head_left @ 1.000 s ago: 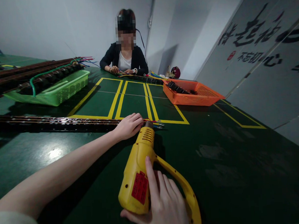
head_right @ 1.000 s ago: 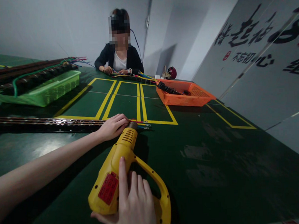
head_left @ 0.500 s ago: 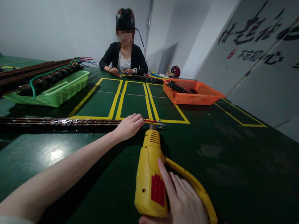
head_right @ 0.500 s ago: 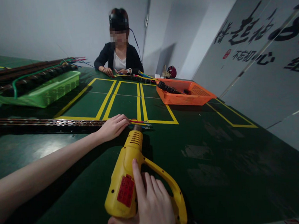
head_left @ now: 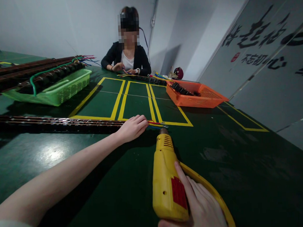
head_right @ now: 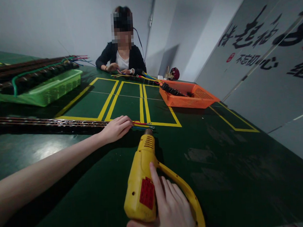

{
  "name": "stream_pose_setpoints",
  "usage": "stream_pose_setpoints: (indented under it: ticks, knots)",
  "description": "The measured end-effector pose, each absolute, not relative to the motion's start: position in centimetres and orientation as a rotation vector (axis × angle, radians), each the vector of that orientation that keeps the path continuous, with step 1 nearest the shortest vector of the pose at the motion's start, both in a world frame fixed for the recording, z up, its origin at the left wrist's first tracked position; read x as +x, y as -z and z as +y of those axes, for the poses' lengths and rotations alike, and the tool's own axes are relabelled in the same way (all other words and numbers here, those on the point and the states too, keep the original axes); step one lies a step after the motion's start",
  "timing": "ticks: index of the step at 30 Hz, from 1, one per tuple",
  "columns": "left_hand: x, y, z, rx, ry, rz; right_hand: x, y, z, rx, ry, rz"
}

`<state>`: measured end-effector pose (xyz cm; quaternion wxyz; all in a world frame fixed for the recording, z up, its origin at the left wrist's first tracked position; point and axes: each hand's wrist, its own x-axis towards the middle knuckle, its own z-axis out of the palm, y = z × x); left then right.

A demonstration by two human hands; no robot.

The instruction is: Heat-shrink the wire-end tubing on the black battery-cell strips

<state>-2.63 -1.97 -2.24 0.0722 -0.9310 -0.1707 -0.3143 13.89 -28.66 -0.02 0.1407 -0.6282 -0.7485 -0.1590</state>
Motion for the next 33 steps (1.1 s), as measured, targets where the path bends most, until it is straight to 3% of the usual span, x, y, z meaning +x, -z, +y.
stream_pose_setpoints:
  ticks: [17,33]
  knots:
    - [-2.3,2.3,-1.9,-2.876,1.026,-0.578,8.2,0.9,-27.1,-1.784,0.337,-2.126]
    - [-2.6,2.3,-2.2,-2.861,0.923,-0.583,11.7,0.1,-27.9,-1.853,0.184,-2.092]
